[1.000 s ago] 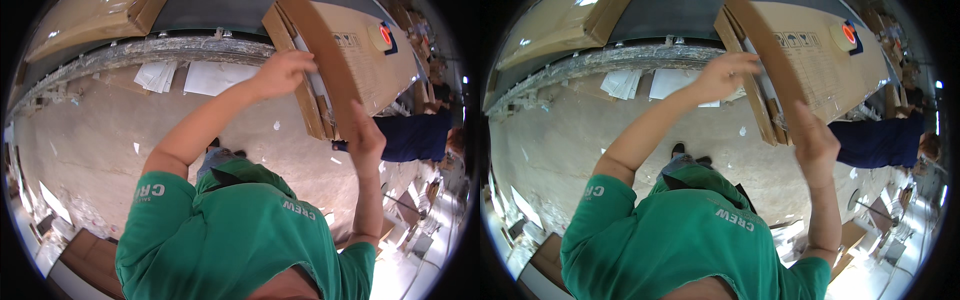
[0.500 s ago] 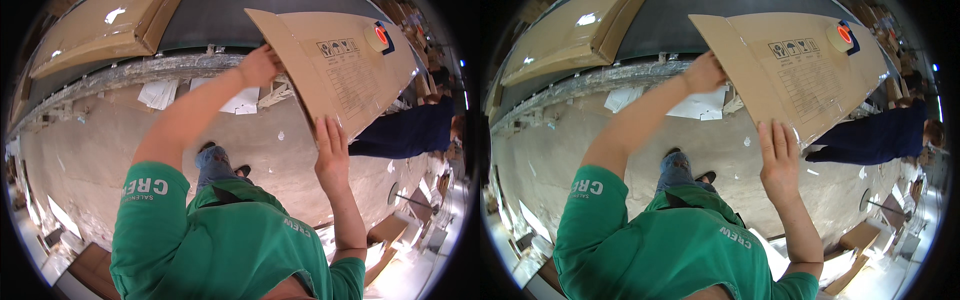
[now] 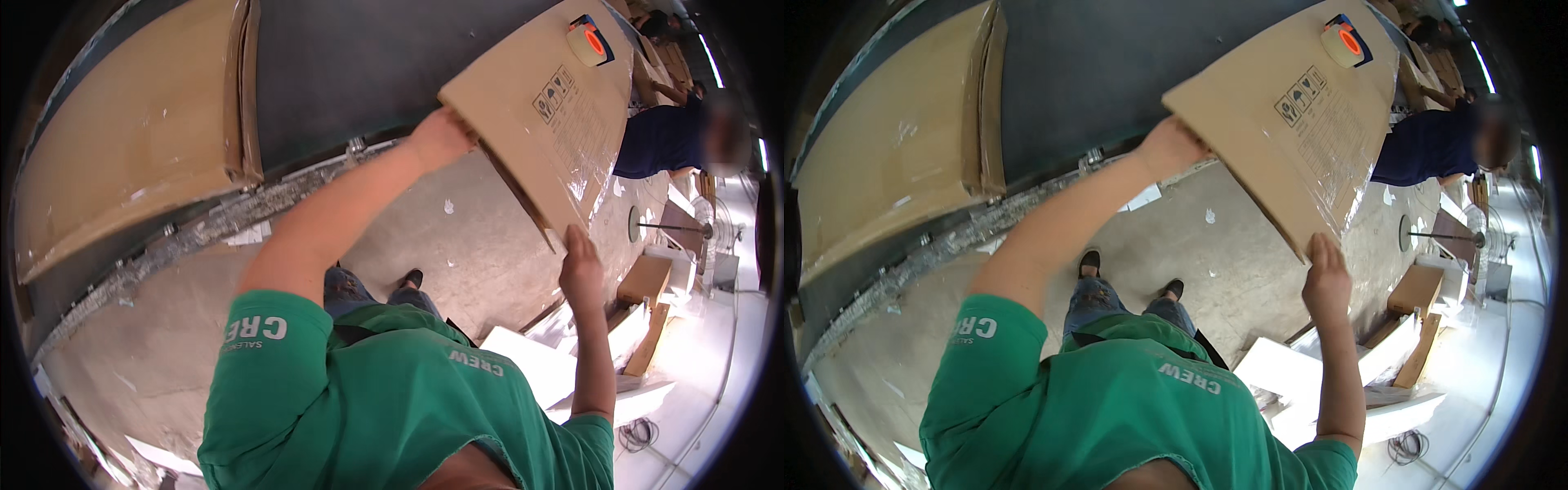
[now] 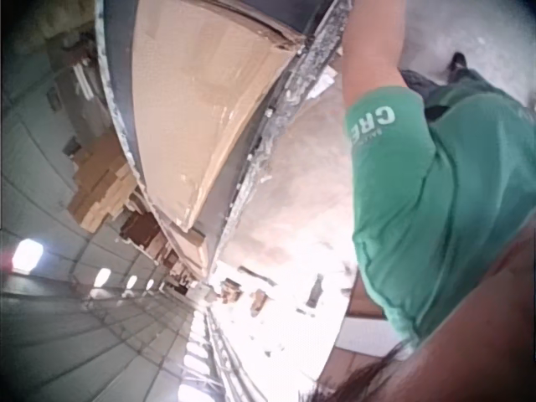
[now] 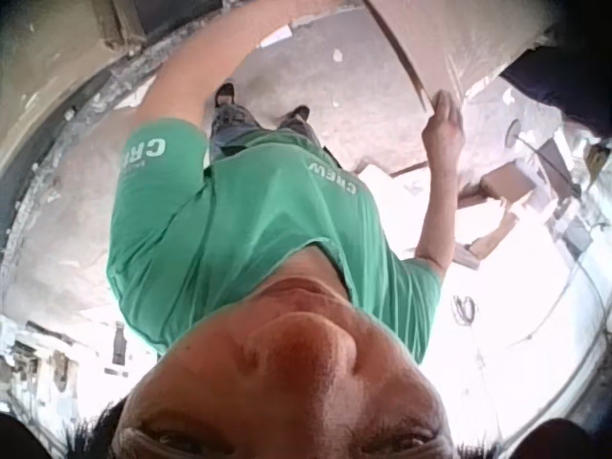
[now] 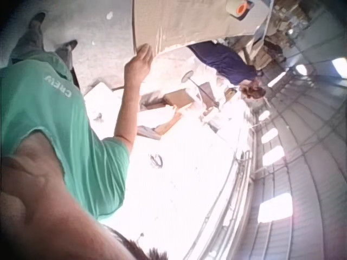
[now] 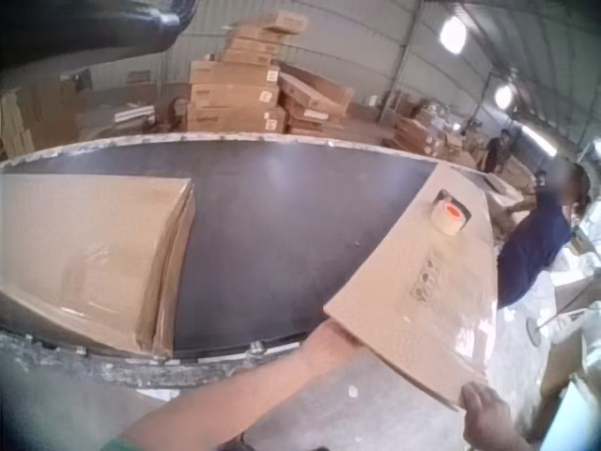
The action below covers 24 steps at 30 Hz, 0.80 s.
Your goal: The person uses a tape dispenser to seal cardboard boxes on a conveyor belt, applying tape across the seams and edges of the packages.
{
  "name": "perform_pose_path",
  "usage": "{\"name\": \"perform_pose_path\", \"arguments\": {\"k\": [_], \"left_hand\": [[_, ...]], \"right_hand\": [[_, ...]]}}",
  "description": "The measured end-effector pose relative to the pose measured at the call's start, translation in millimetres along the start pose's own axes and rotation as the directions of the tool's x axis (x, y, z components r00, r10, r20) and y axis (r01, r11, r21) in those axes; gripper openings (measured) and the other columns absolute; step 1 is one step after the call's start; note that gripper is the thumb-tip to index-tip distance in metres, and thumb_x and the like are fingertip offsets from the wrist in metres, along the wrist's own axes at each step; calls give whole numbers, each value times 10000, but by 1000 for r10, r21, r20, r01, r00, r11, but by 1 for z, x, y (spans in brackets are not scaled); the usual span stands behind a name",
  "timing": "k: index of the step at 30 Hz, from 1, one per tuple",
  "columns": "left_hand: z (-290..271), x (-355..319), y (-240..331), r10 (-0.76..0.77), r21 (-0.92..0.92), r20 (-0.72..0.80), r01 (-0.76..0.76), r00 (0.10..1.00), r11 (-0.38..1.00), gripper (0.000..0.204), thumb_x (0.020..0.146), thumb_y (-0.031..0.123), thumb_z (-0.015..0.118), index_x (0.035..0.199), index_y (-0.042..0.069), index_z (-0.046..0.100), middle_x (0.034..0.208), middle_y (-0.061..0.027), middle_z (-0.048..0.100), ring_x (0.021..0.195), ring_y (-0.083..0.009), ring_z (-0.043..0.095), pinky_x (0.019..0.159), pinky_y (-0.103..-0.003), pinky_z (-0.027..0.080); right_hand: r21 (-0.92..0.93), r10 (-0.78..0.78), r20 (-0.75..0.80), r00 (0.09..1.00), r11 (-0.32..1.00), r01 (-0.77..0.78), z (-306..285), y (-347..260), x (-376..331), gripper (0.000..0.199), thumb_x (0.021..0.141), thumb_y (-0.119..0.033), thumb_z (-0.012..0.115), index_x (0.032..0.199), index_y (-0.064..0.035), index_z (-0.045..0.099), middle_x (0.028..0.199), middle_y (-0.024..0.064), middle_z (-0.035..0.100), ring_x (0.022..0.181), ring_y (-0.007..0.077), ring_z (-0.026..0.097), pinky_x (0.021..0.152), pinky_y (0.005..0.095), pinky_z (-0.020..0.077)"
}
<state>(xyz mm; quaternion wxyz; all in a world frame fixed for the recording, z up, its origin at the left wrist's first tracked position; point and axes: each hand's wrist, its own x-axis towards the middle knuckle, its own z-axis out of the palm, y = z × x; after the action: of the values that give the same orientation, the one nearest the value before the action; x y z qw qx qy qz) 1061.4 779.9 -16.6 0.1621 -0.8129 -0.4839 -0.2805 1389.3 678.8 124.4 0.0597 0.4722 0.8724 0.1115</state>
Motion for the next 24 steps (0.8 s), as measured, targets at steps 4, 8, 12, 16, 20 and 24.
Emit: {"name": "perform_pose_path", "arguments": {"k": [4, 8, 12, 16, 20, 24], "left_hand": [[-14, 21, 4, -365, -732, 194, 382, 911, 564, 410, 912, 122, 500, 1316, 51, 519, 1318, -123, 543, 1257, -290, 470, 1099, -390, 328], [-21, 40, -8, -323, -750, 273, 411, 906, 519, 406, 914, 120, 502, 1313, 49, 523, 1318, -125, 544, 1253, -289, 475, 1082, -392, 346], [3, 33, -3, -358, -857, 331, 437, 873, 274, 406, 911, 133, 525, 1309, 51, 527, 1316, -126, 548, 1243, -286, 487, 1055, -398, 371], [13, 37, -3, -298, -845, 381, 461, 875, 273, 428, 891, 186, 601, 1297, 65, 542, 1298, -111, 564, 1223, -281, 508, 1022, -409, 399], [-11, 48, 2, -403, -766, 611, 638, 681, -83, 440, 897, 258, 592, 1296, 80, 541, 1296, -86, 566, 1237, -257, 492, 1028, -400, 392], [-7, 61, 17, -434, -694, 718, 513, 544, -505, 459, 932, 369, 526, 1294, 86, 530, 1290, -67, 565, 1212, -220, 499, 1025, -377, 388]], "right_hand": [[-71, 72, 180, 981, 996, -60, 19, -11, -11, 644, 811, -21, 558, 1416, 26, 344, 1430, 255, 381, 1313, 415, 398, 1024, 432, 435], [200, 73, 550, 832, 955, -217, -48, 36, 91, 417, 792, -346, 722, 1094, -60, 686, 1007, 185, 678, 972, 300, 650, 850, 415, 519], [326, 143, -242, 960, 944, -59, -45, 162, 304, 275, 848, -220, 659, 1055, -42, 692, 783, 184, 674, 676, 262, 636, 656, 367, 495], [9, 131, -415, 900, 990, -140, 51, 408, 451, 689, 776, -302, 718, 1315, 55, 480, 827, 167, 693, 774, 252, 676, 754, 358, 525], [683, 158, 537, 829, 495, -537, 91, 425, 527, 445, 854, -336, 659, 1195, -53, 613, 870, 40, 678, 644, 99, 598, 525, 223, 411], [528, 350, 642, 683, 444, -724, 51, 387, 517, 355, 837, -308, 675, 1127, -115, 604, 885, 63, 659, 839, 300, 663, 630, 353, 548]]}}
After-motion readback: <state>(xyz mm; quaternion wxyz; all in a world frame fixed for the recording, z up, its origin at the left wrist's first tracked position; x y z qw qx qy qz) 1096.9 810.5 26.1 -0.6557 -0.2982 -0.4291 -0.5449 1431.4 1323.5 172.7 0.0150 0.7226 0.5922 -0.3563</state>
